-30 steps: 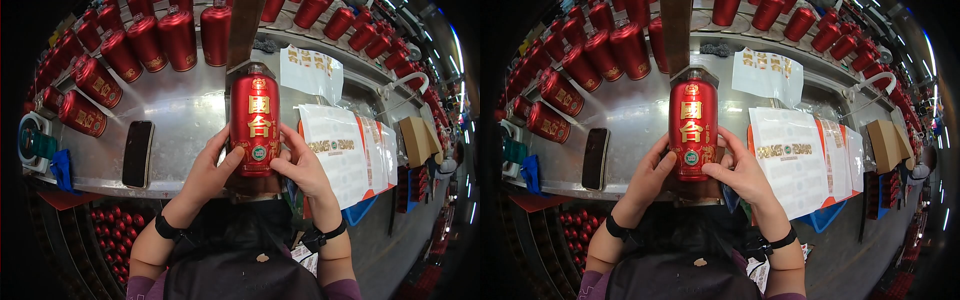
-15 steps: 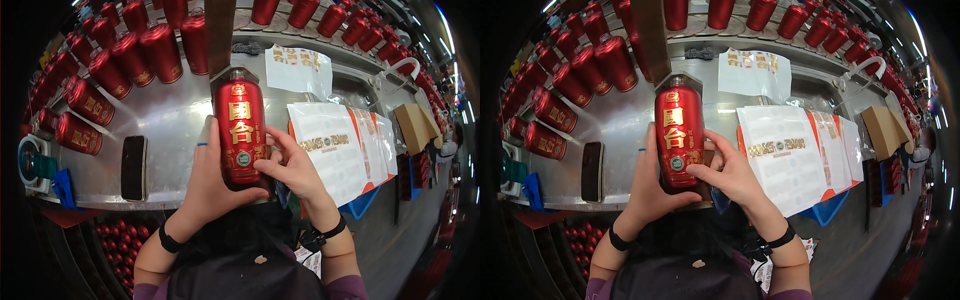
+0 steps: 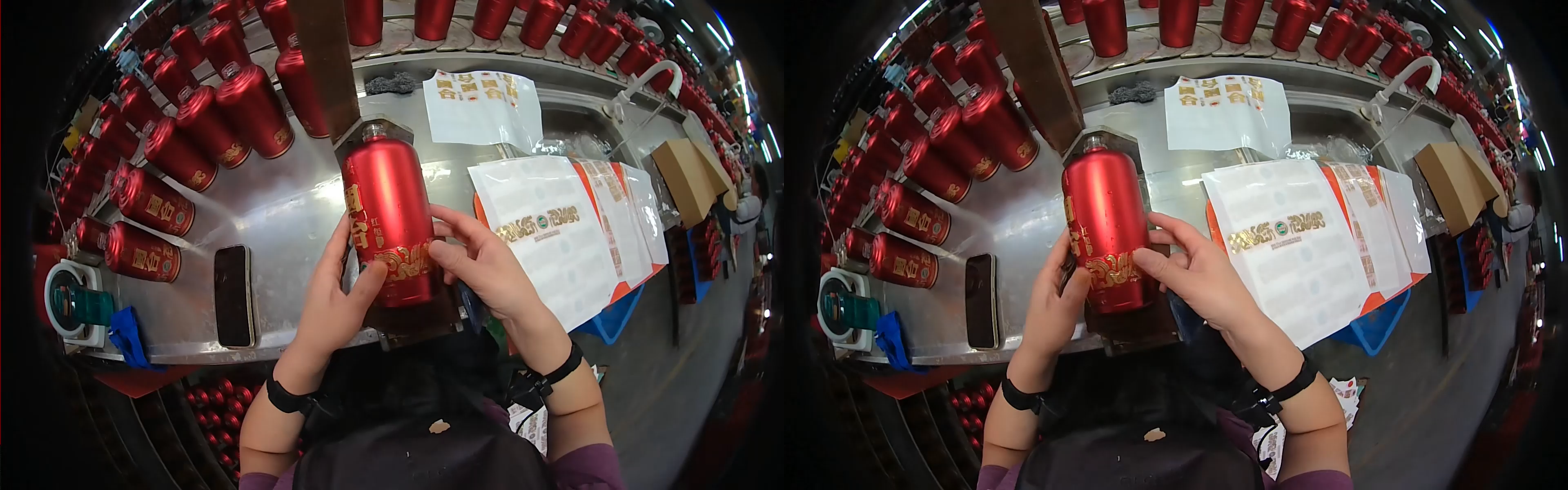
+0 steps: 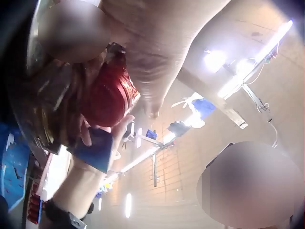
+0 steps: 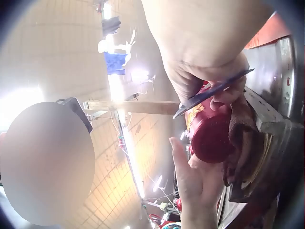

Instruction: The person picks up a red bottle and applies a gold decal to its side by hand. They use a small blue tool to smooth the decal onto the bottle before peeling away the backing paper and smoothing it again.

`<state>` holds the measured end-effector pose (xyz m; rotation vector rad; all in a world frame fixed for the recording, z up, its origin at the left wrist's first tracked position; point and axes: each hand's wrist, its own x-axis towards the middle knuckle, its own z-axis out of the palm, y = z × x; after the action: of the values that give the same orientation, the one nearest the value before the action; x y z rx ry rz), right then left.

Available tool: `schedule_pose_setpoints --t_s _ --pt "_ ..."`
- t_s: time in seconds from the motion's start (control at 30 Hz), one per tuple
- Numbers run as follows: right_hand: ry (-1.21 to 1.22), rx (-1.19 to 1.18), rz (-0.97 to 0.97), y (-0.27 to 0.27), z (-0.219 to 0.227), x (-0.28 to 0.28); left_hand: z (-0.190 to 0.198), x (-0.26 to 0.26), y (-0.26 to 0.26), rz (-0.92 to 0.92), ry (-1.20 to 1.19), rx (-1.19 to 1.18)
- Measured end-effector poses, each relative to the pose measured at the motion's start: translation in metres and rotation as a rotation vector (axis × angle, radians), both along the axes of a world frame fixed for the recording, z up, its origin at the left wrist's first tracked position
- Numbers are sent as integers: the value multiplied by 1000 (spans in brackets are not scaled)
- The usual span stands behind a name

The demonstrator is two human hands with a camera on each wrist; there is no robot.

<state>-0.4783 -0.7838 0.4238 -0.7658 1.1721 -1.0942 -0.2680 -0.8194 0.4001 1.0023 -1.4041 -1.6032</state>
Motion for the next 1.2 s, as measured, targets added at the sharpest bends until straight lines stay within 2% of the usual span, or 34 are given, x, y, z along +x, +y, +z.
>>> schedule_pose_setpoints --t_s 0.23,0.4,0.6,0.83,1.1,1.2 --pt "-21 -45 41 0 -3 1 3 -8 1 3 -10 -7" --pt "-154 -49 20 0 1 4 3 -8 0 -3 32 18" --pt "-54 -41 73 -2 0 0 2 -7 0 -8 47 38" --pt "-136 -59 43 -1 1 4 1 -9 1 1 60 11" --pt "-43 -52 55 0 -4 3 2 -10 2 13 50 14" --pt "-137 -30 35 0 0 3 -8 -6 0 4 38 -26"
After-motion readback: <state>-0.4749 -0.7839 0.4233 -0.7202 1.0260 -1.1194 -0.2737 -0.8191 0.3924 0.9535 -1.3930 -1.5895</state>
